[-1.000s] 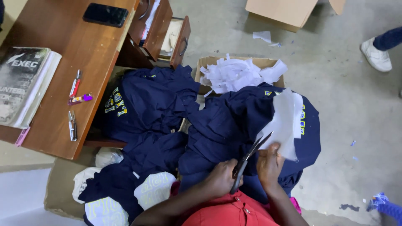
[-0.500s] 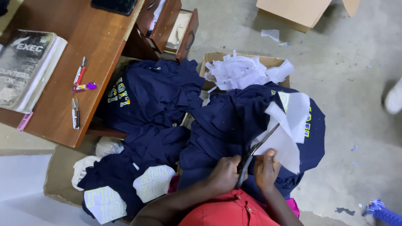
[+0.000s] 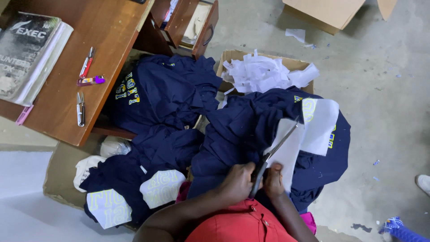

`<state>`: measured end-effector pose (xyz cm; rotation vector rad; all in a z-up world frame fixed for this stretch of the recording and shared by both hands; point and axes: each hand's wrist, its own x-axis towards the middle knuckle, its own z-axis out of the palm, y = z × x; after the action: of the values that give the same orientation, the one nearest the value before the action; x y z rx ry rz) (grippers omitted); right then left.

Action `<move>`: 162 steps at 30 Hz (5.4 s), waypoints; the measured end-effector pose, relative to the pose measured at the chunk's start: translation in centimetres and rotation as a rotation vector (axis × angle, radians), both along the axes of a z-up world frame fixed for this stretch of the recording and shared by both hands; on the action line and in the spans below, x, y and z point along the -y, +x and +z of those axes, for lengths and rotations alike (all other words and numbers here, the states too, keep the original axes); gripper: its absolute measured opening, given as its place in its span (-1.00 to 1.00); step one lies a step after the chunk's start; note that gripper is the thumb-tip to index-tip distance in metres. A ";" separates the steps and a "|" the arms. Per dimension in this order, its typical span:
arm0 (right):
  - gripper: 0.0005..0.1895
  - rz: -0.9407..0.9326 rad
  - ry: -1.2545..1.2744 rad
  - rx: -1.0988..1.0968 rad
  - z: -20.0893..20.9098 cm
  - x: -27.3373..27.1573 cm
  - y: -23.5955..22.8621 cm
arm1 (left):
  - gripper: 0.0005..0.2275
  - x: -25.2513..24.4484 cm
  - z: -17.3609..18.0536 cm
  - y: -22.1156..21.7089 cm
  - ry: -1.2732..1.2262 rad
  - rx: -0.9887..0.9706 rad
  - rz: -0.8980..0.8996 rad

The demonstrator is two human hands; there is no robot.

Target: Trimming excess stabilizer/backing from the inside of embroidered navy blue shirts using scissors.

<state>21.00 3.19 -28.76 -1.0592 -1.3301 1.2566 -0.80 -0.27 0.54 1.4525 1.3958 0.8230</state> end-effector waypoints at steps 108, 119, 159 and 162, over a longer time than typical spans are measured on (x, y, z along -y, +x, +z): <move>-0.45 -0.134 -0.745 0.013 27.7 -11.5 5.9 | -0.93 -3.5 -4.5 -5.3 -0.441 0.460 -0.267; -0.50 -0.129 -0.609 -0.266 27.6 -6.9 0.6 | -0.80 2.3 0.1 -7.1 -0.210 -0.265 -0.431; -0.63 -0.023 -0.113 0.036 21.1 2.3 -3.1 | -0.80 1.3 3.0 -2.6 -0.234 -0.136 -0.126; -0.65 -0.024 -0.083 -0.055 20.8 2.3 -3.2 | -0.85 1.1 2.9 -2.1 -0.292 -0.076 -0.130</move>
<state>17.77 0.86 -7.91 -1.0880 -1.2293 1.3235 -2.93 -1.40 3.48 1.3412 1.3964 0.4638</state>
